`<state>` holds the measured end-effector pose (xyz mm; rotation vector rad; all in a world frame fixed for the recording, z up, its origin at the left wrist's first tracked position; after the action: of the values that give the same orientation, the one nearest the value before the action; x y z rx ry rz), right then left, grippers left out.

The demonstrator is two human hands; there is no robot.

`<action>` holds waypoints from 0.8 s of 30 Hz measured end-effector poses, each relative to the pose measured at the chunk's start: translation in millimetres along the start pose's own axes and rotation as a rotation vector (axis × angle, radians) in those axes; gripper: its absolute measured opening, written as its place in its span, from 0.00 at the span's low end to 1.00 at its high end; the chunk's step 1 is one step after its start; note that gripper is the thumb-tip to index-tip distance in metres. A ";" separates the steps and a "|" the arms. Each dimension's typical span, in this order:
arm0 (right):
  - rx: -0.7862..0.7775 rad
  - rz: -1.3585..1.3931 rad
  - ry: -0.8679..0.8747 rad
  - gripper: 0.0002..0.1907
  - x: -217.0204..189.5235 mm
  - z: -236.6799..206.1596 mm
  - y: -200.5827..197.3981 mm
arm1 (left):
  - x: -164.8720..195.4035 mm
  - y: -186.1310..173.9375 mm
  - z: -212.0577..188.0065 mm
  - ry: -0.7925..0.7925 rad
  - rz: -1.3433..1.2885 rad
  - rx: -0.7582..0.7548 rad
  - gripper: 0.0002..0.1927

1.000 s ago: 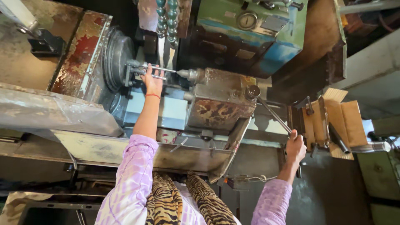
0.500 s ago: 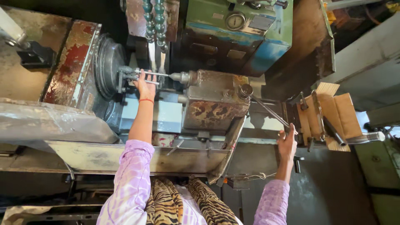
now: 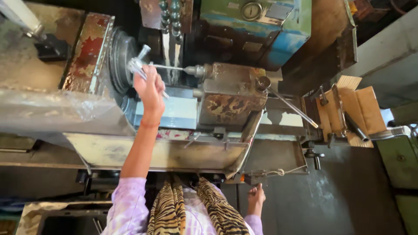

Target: The person repeatedly picks up metal rods from a tray, inserts them into a grinding machine, and removes them after processing. The person places the processed rods into a green crate and continues the cycle with additional rods from the tray.

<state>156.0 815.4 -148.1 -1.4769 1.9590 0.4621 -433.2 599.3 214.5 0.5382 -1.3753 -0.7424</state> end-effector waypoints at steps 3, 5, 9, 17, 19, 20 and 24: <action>-0.034 0.000 0.016 0.15 -9.5 -12.3 4.0 | 37.3 -12.8 -63.2 0.011 0.399 -0.135 0.16; -0.049 -0.006 0.014 0.13 -15.1 -16.2 0.9 | 37.4 -25.4 -95.4 -0.106 0.590 -0.161 0.16; -0.066 -0.102 -0.223 0.14 -52.0 -39.3 -5.2 | 22.8 -21.7 -160.8 -0.147 0.750 -0.368 0.12; -0.632 -0.269 -0.651 0.15 -61.2 -206.1 94.6 | -41.9 -51.3 -252.9 -0.358 0.570 -0.257 0.15; -0.990 -0.161 -0.496 0.18 -30.9 -256.2 126.2 | -61.2 -65.3 -264.1 -0.387 0.563 -0.172 0.18; -1.125 -0.141 -0.403 0.19 -19.6 -275.0 136.6 | -67.9 -70.1 -269.1 -0.382 0.545 -0.138 0.19; -1.122 -0.245 -0.576 0.18 -24.2 -298.2 147.7 | -82.5 -68.8 -285.7 -0.346 0.486 -0.053 0.19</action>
<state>-61.6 694.5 74.0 -1.8453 1.0025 1.8212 -164.4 591.7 70.0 0.0192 -1.7161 -0.4820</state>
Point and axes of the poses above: each hand's wrist, its own z-axis towards the middle knuckle, its own y-axis out of the palm, x = y × z, the point moved 8 cm from there along z, towards the middle knuckle, and after that the axes turned 10 degrees about x, right-handed, at the moved point
